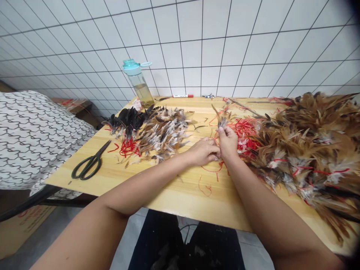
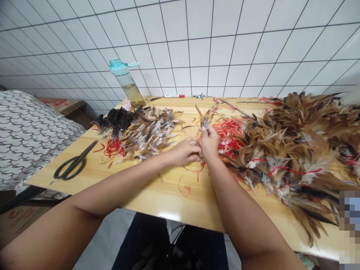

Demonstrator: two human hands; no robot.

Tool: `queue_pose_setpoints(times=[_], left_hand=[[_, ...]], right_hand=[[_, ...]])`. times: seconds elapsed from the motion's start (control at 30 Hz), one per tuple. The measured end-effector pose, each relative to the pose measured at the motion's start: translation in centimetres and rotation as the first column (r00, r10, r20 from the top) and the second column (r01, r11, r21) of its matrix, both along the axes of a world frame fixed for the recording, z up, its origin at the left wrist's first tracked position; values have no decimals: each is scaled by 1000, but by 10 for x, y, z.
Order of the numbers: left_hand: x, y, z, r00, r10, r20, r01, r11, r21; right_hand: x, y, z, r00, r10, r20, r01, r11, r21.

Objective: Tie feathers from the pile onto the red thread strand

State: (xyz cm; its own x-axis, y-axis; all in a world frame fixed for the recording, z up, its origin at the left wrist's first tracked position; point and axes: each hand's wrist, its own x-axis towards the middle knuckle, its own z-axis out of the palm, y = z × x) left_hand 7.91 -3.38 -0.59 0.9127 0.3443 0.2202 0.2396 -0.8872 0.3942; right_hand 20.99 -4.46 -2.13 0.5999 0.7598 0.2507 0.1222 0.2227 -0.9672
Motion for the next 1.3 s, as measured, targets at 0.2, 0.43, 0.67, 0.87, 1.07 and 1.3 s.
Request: queue_pose_setpoints(times=[0.2,0.43,0.67,0.87,1.07,1.3], left_hand=[[-5,-1,12,999,35,15,-35,998,42],[-53,16,42,933,351,82,-358,928,101],[-80,13,28,934,334,126,-349,928,129],[-81,14,26,929,335,158,-359,920,157],[-80,13,27,932,338,130,-360,908,216],[-75,10,23,931,344,125,-366,892,265]], right_hand=[[3,2,-5,999,8,49,-8,1000,-4],[-3,-2,-5,936,55,348,-60,998,3],[-23,-13,3,763,165,625,-170,984,-52],[-29,-16,1,745,251,618,-223,967,-123],[-32,-17,3,787,313,532,-271,949,-159],[-36,-17,2,765,427,482,-379,904,-200]])
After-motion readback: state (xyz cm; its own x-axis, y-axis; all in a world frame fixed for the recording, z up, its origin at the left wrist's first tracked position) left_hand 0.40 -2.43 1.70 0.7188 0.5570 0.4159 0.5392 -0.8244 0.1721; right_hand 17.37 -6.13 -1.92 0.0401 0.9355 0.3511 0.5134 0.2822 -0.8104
